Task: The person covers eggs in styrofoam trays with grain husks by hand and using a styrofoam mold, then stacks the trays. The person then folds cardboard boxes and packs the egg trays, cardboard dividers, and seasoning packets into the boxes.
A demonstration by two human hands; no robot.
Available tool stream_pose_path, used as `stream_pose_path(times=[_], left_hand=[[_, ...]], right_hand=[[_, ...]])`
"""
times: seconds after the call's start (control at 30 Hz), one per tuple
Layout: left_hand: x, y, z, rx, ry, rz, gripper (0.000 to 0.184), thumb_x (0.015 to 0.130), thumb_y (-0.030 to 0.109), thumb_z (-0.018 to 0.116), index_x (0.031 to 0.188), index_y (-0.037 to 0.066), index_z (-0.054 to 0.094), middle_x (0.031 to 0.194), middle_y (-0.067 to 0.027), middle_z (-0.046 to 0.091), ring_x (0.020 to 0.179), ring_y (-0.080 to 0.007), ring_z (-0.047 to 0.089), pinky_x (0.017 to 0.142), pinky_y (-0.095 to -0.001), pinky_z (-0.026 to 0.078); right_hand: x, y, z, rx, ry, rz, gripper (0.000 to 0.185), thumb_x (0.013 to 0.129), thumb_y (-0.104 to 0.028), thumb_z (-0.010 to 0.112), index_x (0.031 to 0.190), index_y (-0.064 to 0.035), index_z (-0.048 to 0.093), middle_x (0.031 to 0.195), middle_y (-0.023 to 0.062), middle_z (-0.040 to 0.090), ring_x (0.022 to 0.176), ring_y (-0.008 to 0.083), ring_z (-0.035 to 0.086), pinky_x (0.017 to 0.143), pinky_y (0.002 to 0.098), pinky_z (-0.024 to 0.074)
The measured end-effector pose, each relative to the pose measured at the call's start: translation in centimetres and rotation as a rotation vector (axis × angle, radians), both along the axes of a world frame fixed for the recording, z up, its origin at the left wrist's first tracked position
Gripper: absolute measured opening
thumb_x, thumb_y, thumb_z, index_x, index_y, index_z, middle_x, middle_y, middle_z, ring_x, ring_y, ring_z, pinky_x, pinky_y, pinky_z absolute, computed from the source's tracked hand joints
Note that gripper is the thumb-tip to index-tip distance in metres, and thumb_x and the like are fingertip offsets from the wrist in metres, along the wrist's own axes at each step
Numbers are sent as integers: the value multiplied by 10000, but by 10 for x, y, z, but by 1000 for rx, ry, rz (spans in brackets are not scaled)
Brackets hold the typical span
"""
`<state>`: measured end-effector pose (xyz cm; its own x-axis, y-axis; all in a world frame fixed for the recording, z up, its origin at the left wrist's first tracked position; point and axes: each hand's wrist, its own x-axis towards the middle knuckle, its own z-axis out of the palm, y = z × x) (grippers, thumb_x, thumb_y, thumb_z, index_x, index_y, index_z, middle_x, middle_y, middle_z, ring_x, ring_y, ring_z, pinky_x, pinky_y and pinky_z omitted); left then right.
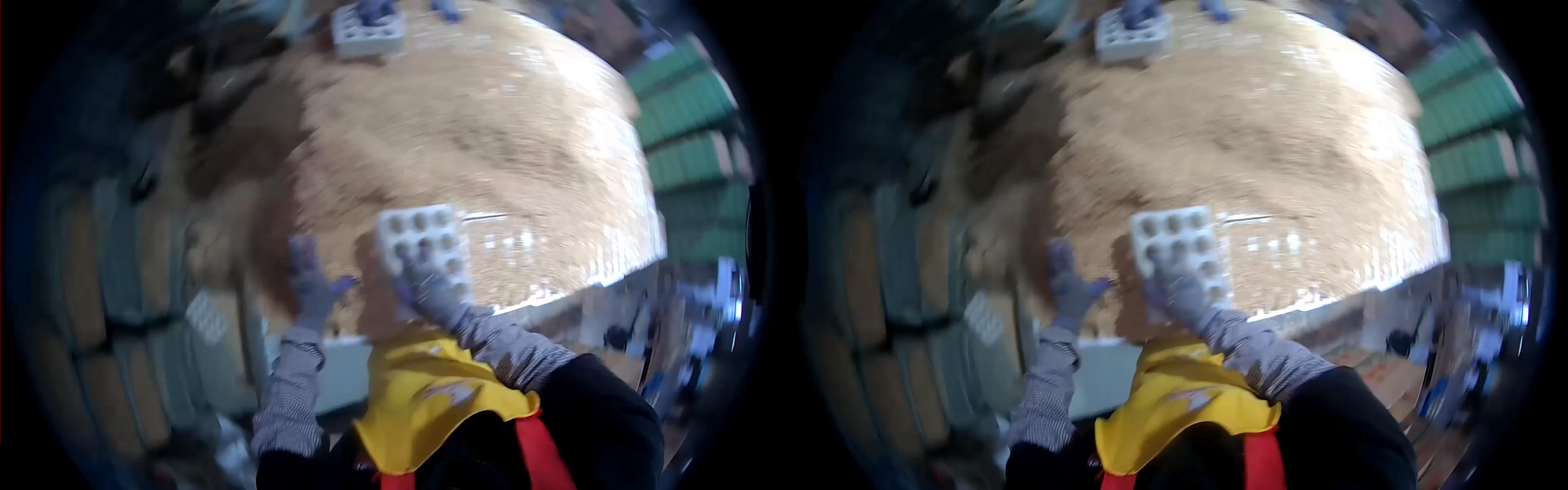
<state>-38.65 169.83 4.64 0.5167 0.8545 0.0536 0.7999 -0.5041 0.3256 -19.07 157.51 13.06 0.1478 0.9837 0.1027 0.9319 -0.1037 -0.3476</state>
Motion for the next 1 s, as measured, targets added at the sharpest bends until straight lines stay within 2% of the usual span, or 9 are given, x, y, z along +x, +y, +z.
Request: stream_pose_path(times=[0.1,0.2,0.37,0.47,0.57,0.63,0.7,0.83,1.0], left_hand=[[33,79,-27,98,-353,99,1063,714,397,820,1484,-31,226,1544,-244,214,1436,-370,206,1190,-428,180],[63,96,-1,-168,-595,270,871,838,234,724,1485,-41,209,1518,-240,261,1385,-343,304,1166,-363,230],[27,47,-25,-412,-470,352,689,981,299,534,1493,-26,207,1529,-236,255,1389,-313,311,1153,-369,236],[21,49,-76,-347,-510,410,631,1009,311,474,1498,1,225,1540,-213,256,1393,-316,312,1165,-361,214],[55,48,-52,-276,-275,648,617,1007,380,442,1487,29,277,1537,-165,297,1397,-319,314,1177,-374,184],[77,47,-34,-375,-335,811,665,976,496,469,1463,56,359,1513,-133,359,1395,-320,320,1177,-440,176],[85,49,-14,-369,-313,901,634,966,450,487,1435,36,387,1480,-156,387,1364,-337,350,1153,-449,212],[115,26,44,-92,-40,829,572,946,359,522,1379,-5,441,1415,-202,443,1303,-370,411,1104,-467,282],[196,-83,157,348,321,380,495,920,246,567,1308,-56,509,1333,-260,513,1226,-412,486,1043,-490,370]], right_hand=[[62,-29,15,-49,148,-160,492,814,-236,628,1255,-75,480,1161,283,502,1071,494,501,900,586,414],[227,-85,41,-100,-585,-442,556,838,-311,578,1326,-75,455,1269,254,446,1172,482,433,967,642,351],[526,-229,-44,-24,353,-1432,636,905,-305,518,1496,-203,309,1550,205,217,1376,444,304,980,745,269],[518,-125,-16,-265,-557,-1037,475,868,-236,552,1313,-88,471,1279,227,482,1119,400,516,932,539,400],[519,-16,-61,-525,-321,-486,136,866,-155,601,866,-81,715,858,88,691,805,260,670,715,439,543],[433,29,38,-544,-520,-367,259,889,-189,541,1114,-86,619,917,105,636,828,223,612,637,376,524],[396,68,1,-96,-554,-415,278,886,-230,554,1118,-78,584,1105,65,574,874,237,574,670,330,524],[421,28,143,-214,-455,-5,317,832,-218,607,1109,-71,562,1116,91,567,913,261,575,657,366,549],[649,-150,8,270,321,-1011,183,853,-249,588,925,-86,629,841,56,591,738,188,575,568,374,485]])
